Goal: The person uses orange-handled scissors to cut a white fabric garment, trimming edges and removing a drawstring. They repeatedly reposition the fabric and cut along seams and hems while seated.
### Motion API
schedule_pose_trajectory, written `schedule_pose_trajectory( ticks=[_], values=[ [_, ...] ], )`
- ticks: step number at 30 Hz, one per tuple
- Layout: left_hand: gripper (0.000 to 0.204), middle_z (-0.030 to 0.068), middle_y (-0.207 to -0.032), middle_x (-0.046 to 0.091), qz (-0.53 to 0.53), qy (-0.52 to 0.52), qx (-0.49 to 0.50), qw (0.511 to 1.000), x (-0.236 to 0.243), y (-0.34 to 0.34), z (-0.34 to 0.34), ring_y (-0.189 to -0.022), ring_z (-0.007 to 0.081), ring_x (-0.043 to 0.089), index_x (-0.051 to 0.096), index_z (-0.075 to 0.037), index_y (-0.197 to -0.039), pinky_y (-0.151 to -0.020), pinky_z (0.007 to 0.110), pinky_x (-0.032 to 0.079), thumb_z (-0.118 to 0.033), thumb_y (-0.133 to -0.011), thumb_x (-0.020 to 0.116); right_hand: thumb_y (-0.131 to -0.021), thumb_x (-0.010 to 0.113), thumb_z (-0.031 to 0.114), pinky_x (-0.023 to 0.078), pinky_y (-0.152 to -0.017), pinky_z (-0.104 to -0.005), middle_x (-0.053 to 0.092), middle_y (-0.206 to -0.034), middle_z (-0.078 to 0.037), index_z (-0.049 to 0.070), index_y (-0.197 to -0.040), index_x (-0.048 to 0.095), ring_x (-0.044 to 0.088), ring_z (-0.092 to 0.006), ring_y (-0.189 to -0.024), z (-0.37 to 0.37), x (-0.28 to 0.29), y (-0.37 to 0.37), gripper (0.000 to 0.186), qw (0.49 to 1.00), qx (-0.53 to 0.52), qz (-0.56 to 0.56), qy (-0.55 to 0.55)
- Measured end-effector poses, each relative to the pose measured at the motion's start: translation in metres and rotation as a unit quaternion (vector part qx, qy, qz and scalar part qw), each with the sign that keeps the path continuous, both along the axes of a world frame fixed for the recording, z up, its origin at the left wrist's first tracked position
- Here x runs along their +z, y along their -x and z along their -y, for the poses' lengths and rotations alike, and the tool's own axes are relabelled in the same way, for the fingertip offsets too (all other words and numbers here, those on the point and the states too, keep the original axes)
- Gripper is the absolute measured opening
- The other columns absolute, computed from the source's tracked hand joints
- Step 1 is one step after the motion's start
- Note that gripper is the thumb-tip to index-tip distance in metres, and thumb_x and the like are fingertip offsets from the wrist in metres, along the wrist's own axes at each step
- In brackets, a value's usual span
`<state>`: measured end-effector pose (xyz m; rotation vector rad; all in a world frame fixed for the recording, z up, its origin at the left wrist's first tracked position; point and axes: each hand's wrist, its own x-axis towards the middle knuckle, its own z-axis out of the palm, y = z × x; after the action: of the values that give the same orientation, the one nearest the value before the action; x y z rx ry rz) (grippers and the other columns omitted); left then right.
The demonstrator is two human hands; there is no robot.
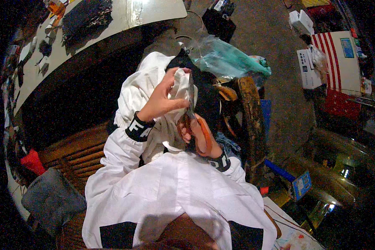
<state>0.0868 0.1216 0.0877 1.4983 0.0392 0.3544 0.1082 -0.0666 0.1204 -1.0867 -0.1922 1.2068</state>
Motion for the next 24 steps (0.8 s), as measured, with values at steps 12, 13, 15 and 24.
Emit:
schedule_pose_trajectory(
  ticks=[12,13,15,24],
  values=[
    [0.032,-0.0032,-0.079,0.060,-0.227,0.091,-0.259,0.934,0.022,-0.001,-0.027,-0.070,0.0061,0.049,0.063,-0.002,-0.093,-0.061,0.022,0.040,-0.028,-0.078,0.075,-0.068,0.036,0.087,0.034,-0.059,-0.0283,0.042,-0.082,-0.005,0.000,-0.098,0.045,0.039,-0.0133,-0.066,0.014,0.017,-0.022,0.093,0.993,0.070,-0.091,-0.009],
    [0.032,-0.0030,-0.080,0.060,-0.227,0.093,-0.271,0.931,0.024,-0.001,-0.029,-0.071,0.0064,0.050,0.063,-0.002,-0.094,-0.062,0.022,0.041,-0.028,-0.078,0.075,-0.073,0.034,0.084,0.034,-0.059,-0.0290,0.041,-0.082,-0.004,0.001,-0.097,0.045,0.038,-0.0134,-0.066,0.013,0.021,-0.019,0.086,0.996,0.061,-0.057,-0.003],
    [0.031,-0.0027,-0.083,0.061,-0.224,0.095,-0.297,0.924,0.027,-0.001,-0.032,-0.074,0.0070,0.051,0.063,-0.002,-0.096,-0.064,0.023,0.042,-0.026,-0.079,0.074,-0.076,0.037,0.080,0.035,-0.063,-0.0279,0.044,-0.088,-0.004,0.000,-0.105,0.044,0.041,-0.0129,-0.071,0.015,0.017,-0.021,0.085,0.994,0.097,-0.028,-0.030],
    [0.034,0.0006,-0.095,0.063,-0.191,0.177,-0.263,0.929,0.012,0.009,-0.019,-0.082,0.0106,0.055,0.060,-0.002,-0.103,-0.074,0.025,0.046,-0.023,-0.079,0.073,-0.073,0.056,0.072,0.034,-0.076,-0.0255,0.041,-0.108,-0.003,0.002,-0.136,0.029,0.038,-0.0101,-0.091,0.005,0.034,-0.017,0.097,0.977,0.123,0.161,0.066]
  ],
)
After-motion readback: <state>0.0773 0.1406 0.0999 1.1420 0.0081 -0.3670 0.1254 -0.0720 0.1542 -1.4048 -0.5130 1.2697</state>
